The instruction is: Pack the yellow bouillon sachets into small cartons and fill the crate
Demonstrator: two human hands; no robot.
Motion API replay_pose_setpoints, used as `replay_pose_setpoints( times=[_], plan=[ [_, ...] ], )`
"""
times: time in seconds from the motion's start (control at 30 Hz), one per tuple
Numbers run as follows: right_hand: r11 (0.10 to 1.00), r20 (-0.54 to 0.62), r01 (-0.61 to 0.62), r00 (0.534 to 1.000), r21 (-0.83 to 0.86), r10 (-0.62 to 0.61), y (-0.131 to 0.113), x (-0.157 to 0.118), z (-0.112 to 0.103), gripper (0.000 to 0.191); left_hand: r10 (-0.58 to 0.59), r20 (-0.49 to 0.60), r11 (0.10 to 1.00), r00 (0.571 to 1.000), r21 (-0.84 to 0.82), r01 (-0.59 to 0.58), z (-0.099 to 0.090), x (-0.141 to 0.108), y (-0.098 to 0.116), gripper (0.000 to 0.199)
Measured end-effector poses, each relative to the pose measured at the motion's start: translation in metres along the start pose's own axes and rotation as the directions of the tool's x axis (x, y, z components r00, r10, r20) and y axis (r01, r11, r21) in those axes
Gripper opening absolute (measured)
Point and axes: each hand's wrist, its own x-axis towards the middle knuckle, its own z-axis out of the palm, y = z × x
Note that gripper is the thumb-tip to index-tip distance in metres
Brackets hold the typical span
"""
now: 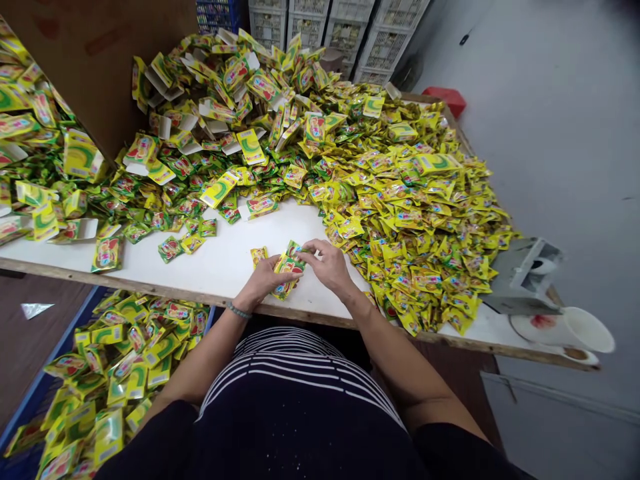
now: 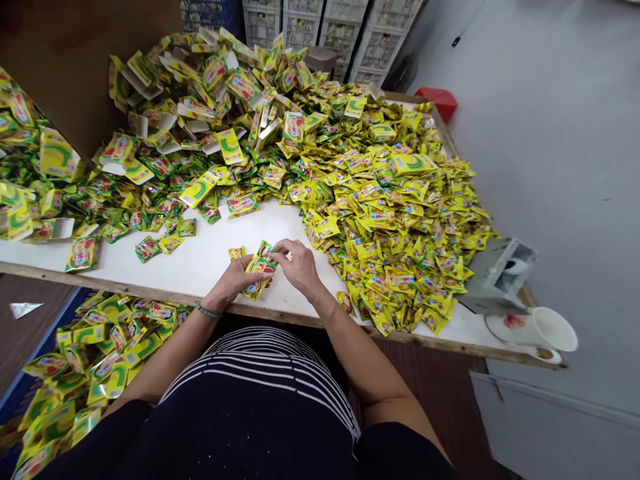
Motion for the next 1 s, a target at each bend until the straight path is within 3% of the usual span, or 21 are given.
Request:
replay_pose_setpoints(
  times=[0.17,0.27,0.37,0.53,0.6,0.73,0.87,0.93,1.0],
  plan=[
    [0.988,0.011,0.073,0.997,-0.135,-0.072,0.001,-0.006,0.007,0.018,0.086,-0.046,0.995,0.995,0.062,-0.083,-0.002,0.002,-0.005,0.046],
    [0.989,0.111,0.046,0.993,-0.142,-0.030,0.003,-0.011,0.013,0.025,0.091,-0.026,0.996,0.996,-0.003,-0.091,0.000,0.001,-0.005,0.049],
    [0.999,0.237,-0.001,0.971,-0.037,0.009,0.003,-0.015,0.018,0.031,0.111,-0.049,0.991,0.993,-0.066,-0.115,0.002,-0.001,-0.004,0.060],
    [0.945,0.101,-0.117,0.991,0.305,0.091,0.002,-0.015,0.025,0.042,0.285,-0.209,0.946,0.935,-0.094,-0.310,0.001,-0.005,-0.001,0.076],
    [0.919,0.150,-0.142,0.984,0.367,0.092,0.000,-0.014,0.028,0.043,0.315,-0.234,0.935,0.920,-0.087,-0.343,-0.003,-0.006,-0.001,0.070],
    [0.942,0.293,-0.155,0.954,0.297,0.065,-0.001,-0.012,0.028,0.036,0.254,-0.163,0.959,0.953,-0.087,-0.271,-0.012,-0.007,-0.004,0.053],
    [0.950,0.239,-0.210,0.959,0.232,0.153,-0.005,-0.010,0.027,0.045,0.212,-0.110,0.967,0.971,-0.120,-0.225,-0.017,-0.007,-0.005,0.052],
    [0.970,0.228,-0.172,0.965,0.171,0.131,-0.008,-0.009,0.026,0.047,0.214,-0.143,0.960,0.966,-0.152,-0.235,-0.017,-0.007,-0.005,0.054],
    [0.983,0.234,-0.117,0.969,0.138,0.083,-0.013,-0.008,0.026,0.037,0.216,-0.200,0.951,0.956,-0.181,-0.253,-0.016,-0.008,-0.005,0.057]
  ],
)
